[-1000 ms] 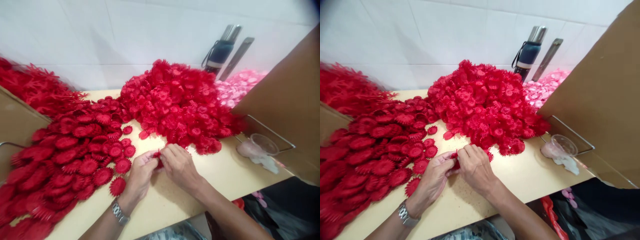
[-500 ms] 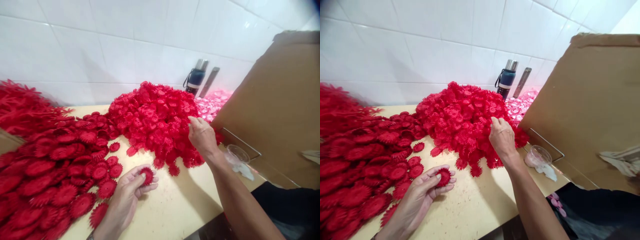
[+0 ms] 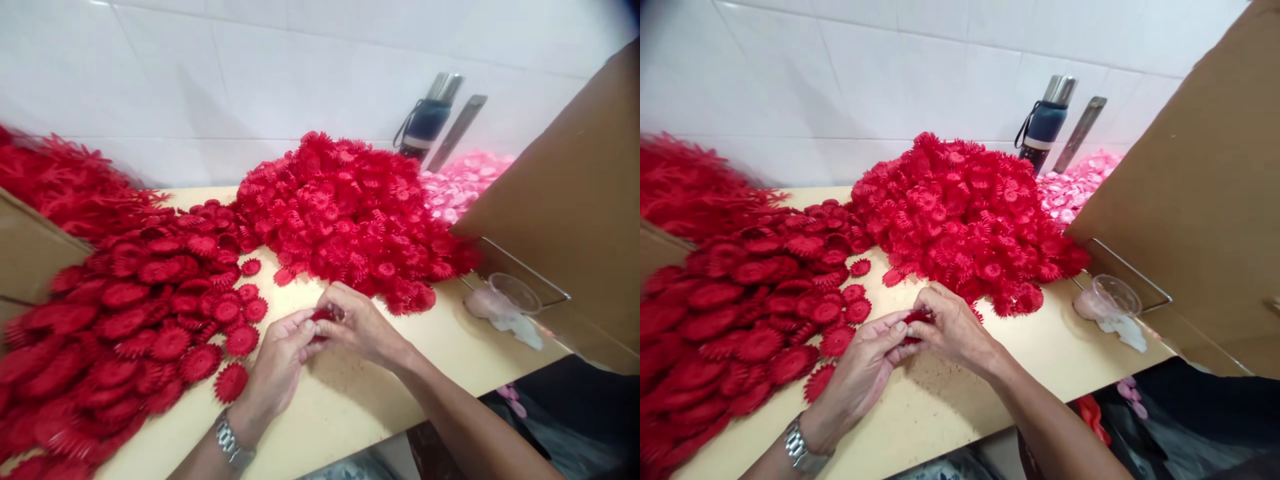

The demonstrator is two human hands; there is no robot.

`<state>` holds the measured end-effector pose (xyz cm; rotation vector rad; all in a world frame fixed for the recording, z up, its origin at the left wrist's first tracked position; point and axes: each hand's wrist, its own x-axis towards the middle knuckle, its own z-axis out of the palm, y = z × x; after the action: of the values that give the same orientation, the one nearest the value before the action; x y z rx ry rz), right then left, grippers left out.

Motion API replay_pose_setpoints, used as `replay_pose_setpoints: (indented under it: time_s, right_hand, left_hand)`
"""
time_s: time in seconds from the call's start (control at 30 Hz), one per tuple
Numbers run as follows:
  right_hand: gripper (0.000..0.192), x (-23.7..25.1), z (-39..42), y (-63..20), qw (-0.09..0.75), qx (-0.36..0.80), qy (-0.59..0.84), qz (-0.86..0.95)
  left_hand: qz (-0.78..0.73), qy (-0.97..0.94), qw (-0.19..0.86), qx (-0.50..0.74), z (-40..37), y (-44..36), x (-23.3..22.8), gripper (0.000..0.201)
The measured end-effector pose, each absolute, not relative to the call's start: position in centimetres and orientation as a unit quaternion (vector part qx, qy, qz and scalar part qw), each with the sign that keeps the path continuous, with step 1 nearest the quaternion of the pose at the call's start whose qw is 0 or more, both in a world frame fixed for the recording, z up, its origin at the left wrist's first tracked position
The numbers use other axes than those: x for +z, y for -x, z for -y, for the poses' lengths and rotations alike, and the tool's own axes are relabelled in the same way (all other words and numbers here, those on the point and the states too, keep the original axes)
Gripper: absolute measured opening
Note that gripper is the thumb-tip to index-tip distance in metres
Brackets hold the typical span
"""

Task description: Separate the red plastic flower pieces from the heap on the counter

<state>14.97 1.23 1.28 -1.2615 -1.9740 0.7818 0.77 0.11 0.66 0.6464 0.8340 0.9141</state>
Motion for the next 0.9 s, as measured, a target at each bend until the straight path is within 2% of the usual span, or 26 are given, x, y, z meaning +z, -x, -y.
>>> replay_pose_setpoints:
  time_s: [0.23,0.47,0.63,0.8,0.9]
  right_hand:
    - [0.010,0.8,-1.2,-15.0,0.372,0.288,0.461,0.753]
    - [0.021,-0.1,-0.7,-14.1,0.396,0.086,0.476,0.781]
    - [0.025,0.6,-1.2,-14.1,0.394,0.024,0.498,0.772]
    - [0.029,3.0,-3.8,-17.8,0.417,-0.097,0.553,0.715]
    - [0.032,4.2,-6.1,-21.5,0.368,-0.183,0.608,0.679]
  left_hand:
    - [-0.385,-0.315,0.747,0.441,0.1,-1.0,0.3,0.022]
    - [-0.412,-0.306,0.711,0.481,-0.1,-1.4,-0.1,0.025]
    - [-0.412,-0.289,0.695,0.514,-0.2,-1.4,0.2,0.019]
    - [-0.431,-0.263,0.682,0.529,-0.3,-1.0,0.7,0.008]
    - [-0.400,-0.268,0.718,0.503,-0.3,-0.8,0.8,0.009]
